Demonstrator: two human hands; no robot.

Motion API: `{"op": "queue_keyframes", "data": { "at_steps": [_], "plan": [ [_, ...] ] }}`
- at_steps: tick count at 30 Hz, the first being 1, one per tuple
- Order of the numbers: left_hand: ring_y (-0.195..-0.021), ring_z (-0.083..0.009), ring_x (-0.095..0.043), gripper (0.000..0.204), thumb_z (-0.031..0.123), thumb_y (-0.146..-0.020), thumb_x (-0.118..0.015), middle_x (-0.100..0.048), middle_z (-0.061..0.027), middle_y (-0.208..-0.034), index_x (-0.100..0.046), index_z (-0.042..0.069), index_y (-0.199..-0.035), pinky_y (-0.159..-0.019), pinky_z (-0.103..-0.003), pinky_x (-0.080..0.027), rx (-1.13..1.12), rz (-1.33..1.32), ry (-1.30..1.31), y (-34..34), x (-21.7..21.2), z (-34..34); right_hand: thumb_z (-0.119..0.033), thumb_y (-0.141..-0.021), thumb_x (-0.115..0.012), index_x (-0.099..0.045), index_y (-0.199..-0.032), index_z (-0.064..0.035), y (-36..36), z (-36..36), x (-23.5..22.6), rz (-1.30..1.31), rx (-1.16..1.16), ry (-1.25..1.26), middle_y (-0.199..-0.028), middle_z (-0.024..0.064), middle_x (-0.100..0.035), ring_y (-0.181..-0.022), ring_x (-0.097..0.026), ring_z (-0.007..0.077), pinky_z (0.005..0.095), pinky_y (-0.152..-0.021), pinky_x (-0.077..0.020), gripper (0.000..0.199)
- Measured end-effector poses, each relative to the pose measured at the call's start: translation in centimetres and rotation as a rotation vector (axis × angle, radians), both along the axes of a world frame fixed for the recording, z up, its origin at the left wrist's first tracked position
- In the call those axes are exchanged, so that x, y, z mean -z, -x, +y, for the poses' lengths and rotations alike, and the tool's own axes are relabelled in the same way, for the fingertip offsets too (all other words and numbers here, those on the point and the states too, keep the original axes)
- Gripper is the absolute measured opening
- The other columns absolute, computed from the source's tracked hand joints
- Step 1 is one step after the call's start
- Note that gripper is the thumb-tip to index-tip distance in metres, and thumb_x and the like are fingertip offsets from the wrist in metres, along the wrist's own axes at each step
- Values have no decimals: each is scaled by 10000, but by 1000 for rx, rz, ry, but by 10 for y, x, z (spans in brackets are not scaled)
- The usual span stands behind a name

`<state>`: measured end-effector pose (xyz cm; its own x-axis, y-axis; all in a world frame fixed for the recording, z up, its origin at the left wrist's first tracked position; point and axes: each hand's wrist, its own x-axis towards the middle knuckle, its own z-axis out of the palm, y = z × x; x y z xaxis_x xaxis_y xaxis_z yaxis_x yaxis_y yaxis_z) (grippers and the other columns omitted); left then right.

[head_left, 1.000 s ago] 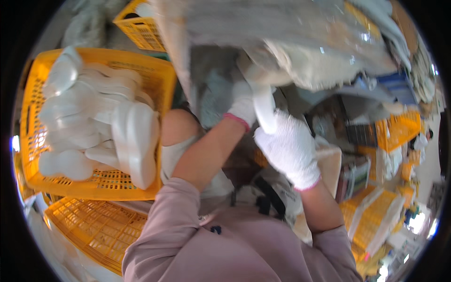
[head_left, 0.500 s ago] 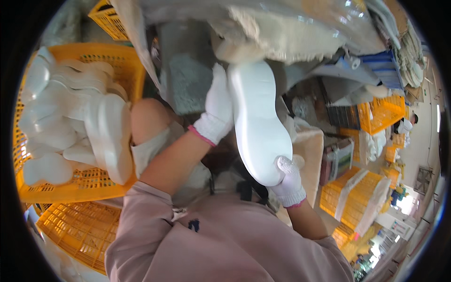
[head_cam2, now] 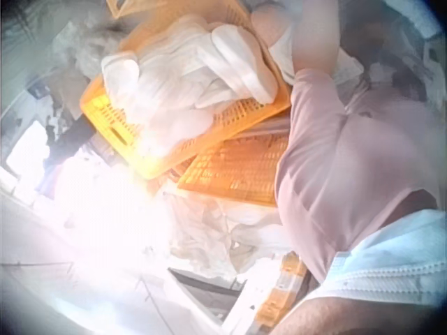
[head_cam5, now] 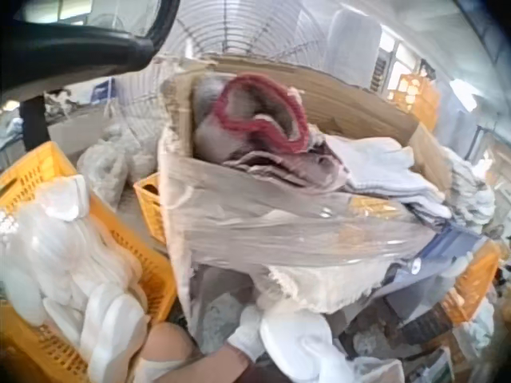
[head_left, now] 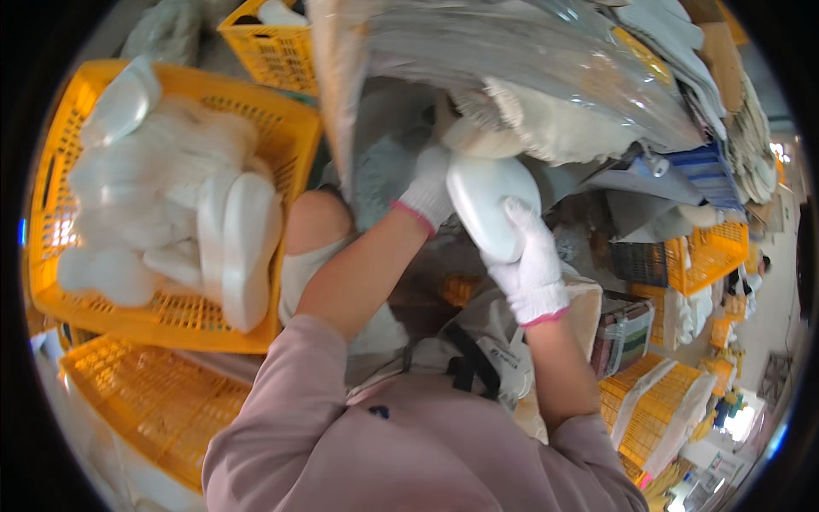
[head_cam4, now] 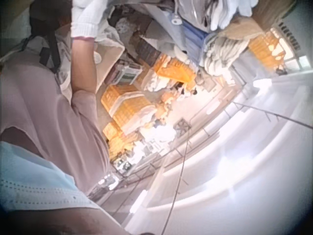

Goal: The person repeatedly picks white shoe insoles from a large sack, briefly rubs or wipes them by hand, and places them into a yellow plastic basket. The action is repeated continuously with one insole at a time.

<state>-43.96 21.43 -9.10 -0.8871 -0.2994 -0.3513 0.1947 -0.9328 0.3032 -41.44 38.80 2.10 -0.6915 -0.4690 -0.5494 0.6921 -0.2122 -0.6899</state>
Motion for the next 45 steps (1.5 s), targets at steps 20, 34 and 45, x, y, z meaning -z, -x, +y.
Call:
{"op": "queue_keyframes", "data": {
  "at_steps": [20, 34, 45],
  "plan": [
    [-1169, -324, -681, 418, 319, -1059, -536, -729, -198, -1240, -672, -20, -1263, -1108, -447, -510, 54, 131, -259, -27, 42, 3, -76, -967, -723, -704, -1224, 24, 28, 14, 37, 103, -124, -190, -1217, 145, -734, -1126, -709, 249, 372, -981, -583, 277],
    [-1434, -454, -430, 858, 426, -842, -832, -483, -270, -1512, -463, 66, -1528, -1168, -524, -392, 15, -1574, 1902, -312, -47, -93, -158, -961, -723, -640, -1373, 75, -36, 263, 53, 819, -709, -1418, -1354, 217, -690, -1256, -654, 334, 415, -1088, -497, 480],
    [-1028, -332, -708, 580, 441, -856, -813, -720, -205, -1071, -688, -10, -1199, -906, -425, -552, -153, -1246, 1521, -318, -78, -159, -101, -893, -839, -500, -1546, 37, -114, -102, 6, 1043, -863, -68, -1436, 210, -623, -1335, -621, 298, 382, -1080, -525, 748]
  ]
}}
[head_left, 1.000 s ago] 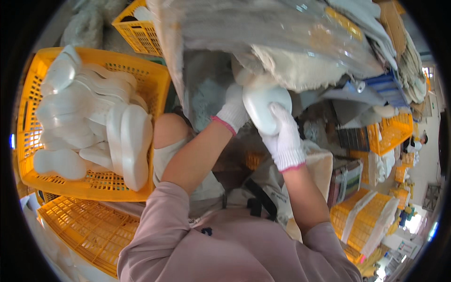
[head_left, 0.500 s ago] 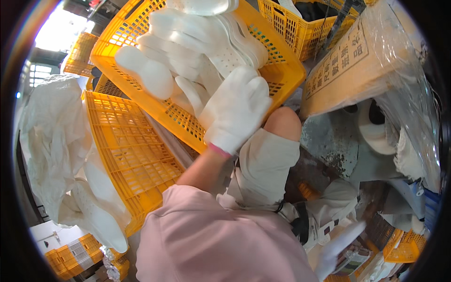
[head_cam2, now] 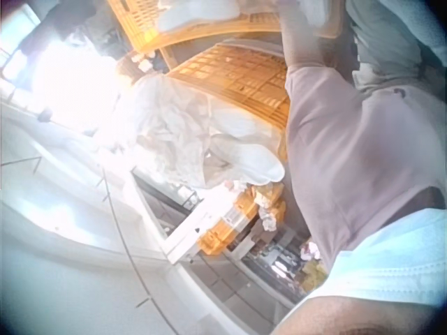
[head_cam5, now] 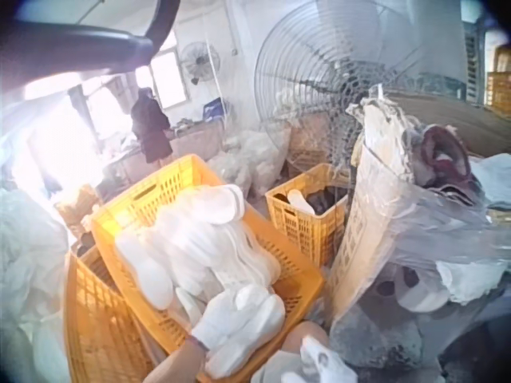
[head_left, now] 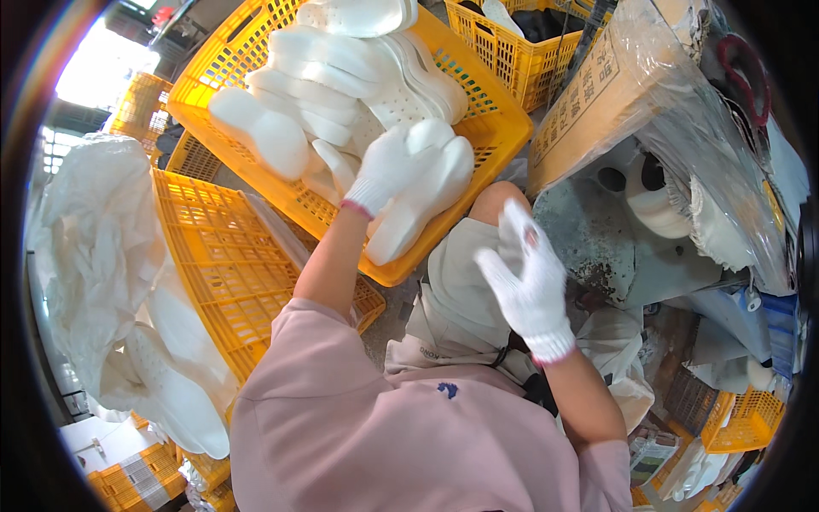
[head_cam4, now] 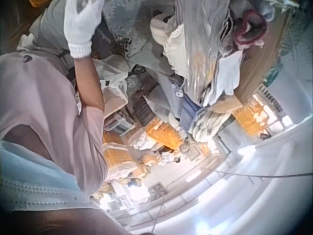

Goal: The person repeatedly picks white shoe insoles from a large sack, briefly rubs or wipes them by hand, and places them into a yellow plastic basket. The action is repeated continuously with one insole at a time.

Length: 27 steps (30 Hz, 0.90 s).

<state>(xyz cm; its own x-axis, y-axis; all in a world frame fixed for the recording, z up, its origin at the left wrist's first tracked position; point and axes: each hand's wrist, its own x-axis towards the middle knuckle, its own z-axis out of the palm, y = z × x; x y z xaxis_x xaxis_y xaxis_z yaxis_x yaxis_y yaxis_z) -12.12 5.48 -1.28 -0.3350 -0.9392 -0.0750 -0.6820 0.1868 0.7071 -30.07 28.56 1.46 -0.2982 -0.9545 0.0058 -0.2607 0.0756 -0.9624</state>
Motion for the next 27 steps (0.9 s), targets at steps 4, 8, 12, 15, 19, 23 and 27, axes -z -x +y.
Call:
{"op": "queue_keyframes", "data": {
  "at_steps": [4, 8, 12, 15, 19, 23, 27],
  "plan": [
    [-925, -225, -698, 435, 348, -866, -862, -707, -130, -987, -671, 4, -1053, -812, -357, -563, 124, 183, 445, -45, -13, 40, -170, -822, -899, -357, -1610, 2, -21, -75, 16, 300, -4, 328, -1641, 241, -385, -1496, -450, 364, 414, -1174, -461, 972],
    [-887, -159, -647, 361, 225, -875, -875, -653, -50, -934, -593, 22, -972, -779, -348, -556, -414, 254, 720, -56, -47, 33, -159, -864, -827, -443, -1552, -23, -30, -120, 26, 536, -142, 140, -1620, 285, -381, -1508, -398, 436, 448, -1224, -394, 800],
    [-845, -170, -616, 388, 212, -827, -891, -618, -72, -903, -592, 29, -993, -752, -359, -538, -289, 538, 548, -36, -105, 45, -298, -903, -810, -453, -1559, -57, -38, -115, 6, 724, 57, 304, -1597, 316, -388, -1455, -445, 448, 436, -1175, -451, 786],
    [-1061, -331, -641, 392, 299, -834, -807, -666, -127, -1124, -687, 111, -1158, -936, -477, -527, 197, -32, 631, -12, -113, 98, -261, -930, -792, -456, -1545, 2, -30, -72, -16, -168, -160, 305, -1562, 237, -464, -1388, -542, 295, 428, -1132, -482, 749],
    [-1425, -452, -493, 707, 342, -807, -848, -552, -183, -1512, -629, 203, -1465, -1122, -560, -477, 609, -45, 407, -2, -83, 140, -184, -997, -702, -548, -1436, 74, 0, -8, -29, -613, 35, -3, -1257, 112, -685, -1101, -686, 168, 323, -945, -576, 532],
    [-1317, -415, -600, 638, 321, -826, -852, -616, -181, -1442, -671, 155, -1415, -1071, -500, -522, 742, 133, 406, -1, -59, 134, -146, -1047, -619, -622, -1339, 88, 17, 40, -20, -431, 289, -255, -1020, 95, -746, -829, -747, 171, 310, -735, -632, 374],
    [-1213, -362, -672, 457, 233, -872, -820, -716, -160, -1293, -724, 86, -1294, -1021, -452, -546, 811, 350, 175, 7, -57, 117, -132, -1055, -582, -587, -1408, 50, 17, 52, -5, -573, 342, -141, -1236, 145, -694, -1024, -733, 210, 339, -777, -648, 397]
  ]
}}
